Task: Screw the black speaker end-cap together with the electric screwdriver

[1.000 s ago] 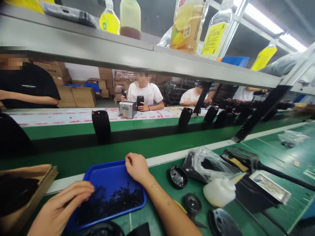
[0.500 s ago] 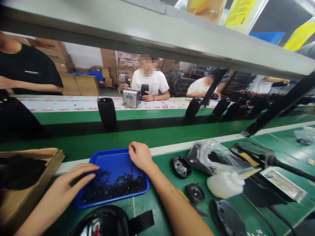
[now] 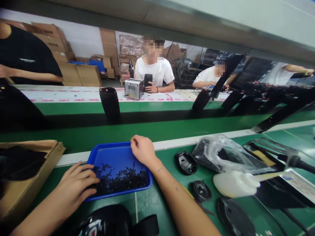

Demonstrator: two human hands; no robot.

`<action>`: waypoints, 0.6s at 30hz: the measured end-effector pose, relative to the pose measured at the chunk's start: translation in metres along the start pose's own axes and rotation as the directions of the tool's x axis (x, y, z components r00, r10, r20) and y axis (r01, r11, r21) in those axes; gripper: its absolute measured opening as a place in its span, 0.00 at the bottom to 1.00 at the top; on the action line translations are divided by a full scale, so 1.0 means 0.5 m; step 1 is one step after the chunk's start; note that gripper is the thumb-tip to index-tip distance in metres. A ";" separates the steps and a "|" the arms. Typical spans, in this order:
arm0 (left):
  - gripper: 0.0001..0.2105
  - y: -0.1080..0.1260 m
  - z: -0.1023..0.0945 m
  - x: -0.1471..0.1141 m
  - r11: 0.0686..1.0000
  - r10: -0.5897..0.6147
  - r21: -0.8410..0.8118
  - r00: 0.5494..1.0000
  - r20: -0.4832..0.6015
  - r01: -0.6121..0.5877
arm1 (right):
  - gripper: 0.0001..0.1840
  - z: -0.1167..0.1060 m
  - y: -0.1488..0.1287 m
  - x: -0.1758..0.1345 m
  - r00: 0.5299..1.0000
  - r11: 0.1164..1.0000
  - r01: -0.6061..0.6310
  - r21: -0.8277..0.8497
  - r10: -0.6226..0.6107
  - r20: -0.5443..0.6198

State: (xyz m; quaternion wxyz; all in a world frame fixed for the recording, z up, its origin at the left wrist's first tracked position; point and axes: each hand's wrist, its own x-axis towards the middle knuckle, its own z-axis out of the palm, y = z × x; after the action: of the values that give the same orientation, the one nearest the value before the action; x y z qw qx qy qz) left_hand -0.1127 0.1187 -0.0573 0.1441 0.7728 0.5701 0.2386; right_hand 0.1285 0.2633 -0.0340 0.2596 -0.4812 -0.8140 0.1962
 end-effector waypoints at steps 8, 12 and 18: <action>0.11 0.024 0.002 0.013 1.000 -0.019 0.017 0.999 -0.034 0.020 | 0.11 0.001 0.000 -0.003 1.000 1.000 -0.005 -0.001 0.005 -0.002; 0.10 0.039 -0.018 0.024 0.990 -0.085 -0.116 0.994 -0.064 0.078 | 0.11 0.003 0.003 -0.002 1.000 1.000 0.002 0.000 -0.002 -0.006; 0.13 0.063 -0.047 0.026 0.847 -0.343 -0.461 0.934 -0.097 0.263 | 0.11 0.006 0.008 -0.001 1.000 1.000 0.006 0.002 -0.006 -0.011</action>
State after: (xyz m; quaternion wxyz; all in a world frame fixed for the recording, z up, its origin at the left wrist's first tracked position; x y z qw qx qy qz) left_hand -0.0965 0.1201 -0.0191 0.3004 0.5955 0.6268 0.4028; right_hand 0.1294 0.2645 -0.0389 0.2650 -0.4795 -0.8139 0.1936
